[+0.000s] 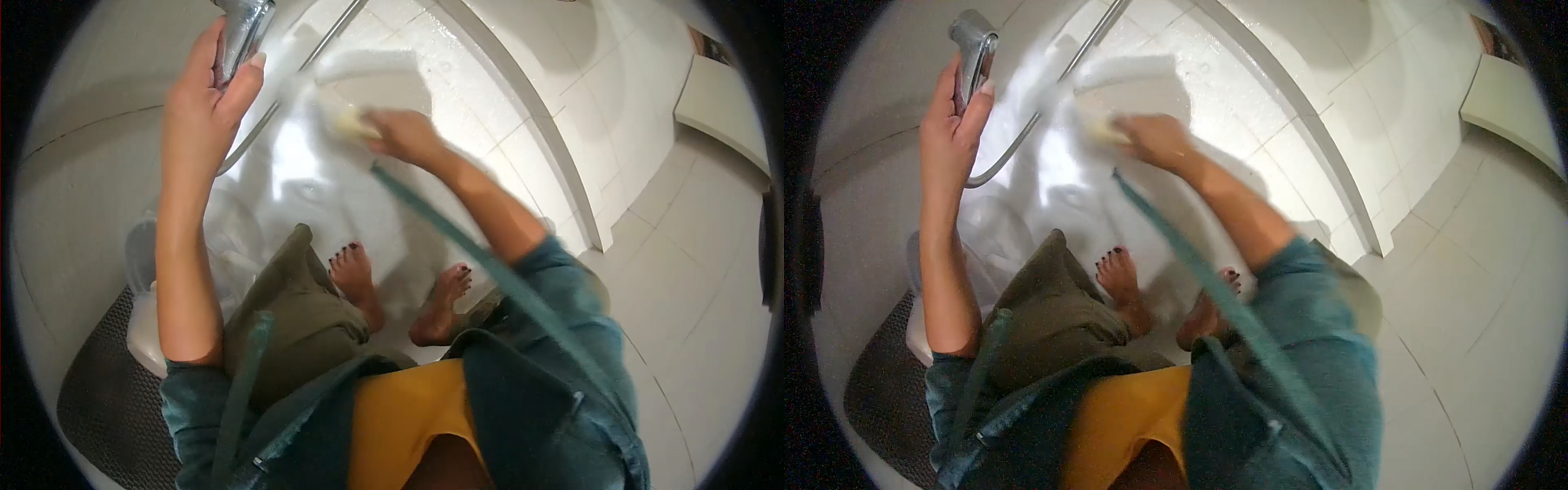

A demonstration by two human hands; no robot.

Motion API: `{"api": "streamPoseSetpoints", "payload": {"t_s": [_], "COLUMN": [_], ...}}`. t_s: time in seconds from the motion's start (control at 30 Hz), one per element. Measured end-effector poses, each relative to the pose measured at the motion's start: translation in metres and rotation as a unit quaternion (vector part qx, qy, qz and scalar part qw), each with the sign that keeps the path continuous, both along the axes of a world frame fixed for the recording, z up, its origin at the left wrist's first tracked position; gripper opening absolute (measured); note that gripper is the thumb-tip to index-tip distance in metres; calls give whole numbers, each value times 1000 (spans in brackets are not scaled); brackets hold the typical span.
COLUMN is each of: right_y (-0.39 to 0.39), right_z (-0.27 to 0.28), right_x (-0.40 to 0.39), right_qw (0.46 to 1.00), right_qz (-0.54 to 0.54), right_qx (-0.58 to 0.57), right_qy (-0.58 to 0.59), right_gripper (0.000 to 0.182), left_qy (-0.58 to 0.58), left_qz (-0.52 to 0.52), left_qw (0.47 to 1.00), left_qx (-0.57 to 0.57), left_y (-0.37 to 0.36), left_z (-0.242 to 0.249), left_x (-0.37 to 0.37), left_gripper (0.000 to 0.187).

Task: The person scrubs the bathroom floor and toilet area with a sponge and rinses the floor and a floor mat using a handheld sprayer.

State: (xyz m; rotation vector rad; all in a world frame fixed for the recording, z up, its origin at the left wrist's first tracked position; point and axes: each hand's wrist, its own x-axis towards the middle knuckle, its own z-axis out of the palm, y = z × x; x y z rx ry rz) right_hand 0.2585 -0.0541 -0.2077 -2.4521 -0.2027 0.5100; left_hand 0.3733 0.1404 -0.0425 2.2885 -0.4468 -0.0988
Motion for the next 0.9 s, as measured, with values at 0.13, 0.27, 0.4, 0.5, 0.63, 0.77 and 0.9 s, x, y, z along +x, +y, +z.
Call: {"api": "streamPoseSetpoints", "payload": {"t_s": [0.13, 0.27, 0.4, 0.5, 0.63, 0.77, 0.9], "right_y": [-74, -65, -11, 15, 2, -78, -65], "right_z": [-5, -46, -48, -18, -20, -34, -38], "right_x": [-123, -119, 10, 47, -47, -161, -134], "right_qw": [943, 951, 997, 995, 910, 690, 629], "right_qz": [323, 295, 7, -72, -408, -721, -754], "right_qx": [-57, -52, -7, -39, 49, -65, -176], "right_qy": [53, 72, 78, -56, -55, 25, 70], "right_gripper": [28, 26, 26, 29, 39, 54, 65], "left_qy": [13, 20, -38, -35, -5, 14, 0], "left_qz": [0, 21, -20, -47, -8, 0, -10], "left_qw": [1000, 998, 999, 998, 1000, 1000, 1000], "left_qx": [-20, 55, -15, -24, 1, -19, -2], "left_y": [1, -5, -17, -21, -18, -20, -19], "left_z": [-9, -6, -12, -5, -8, -9, -13], "left_x": [0, 1, -1, 6, 4, 0, 2], "left_gripper": [44, 44, 44, 46, 48, 49, 49]}}
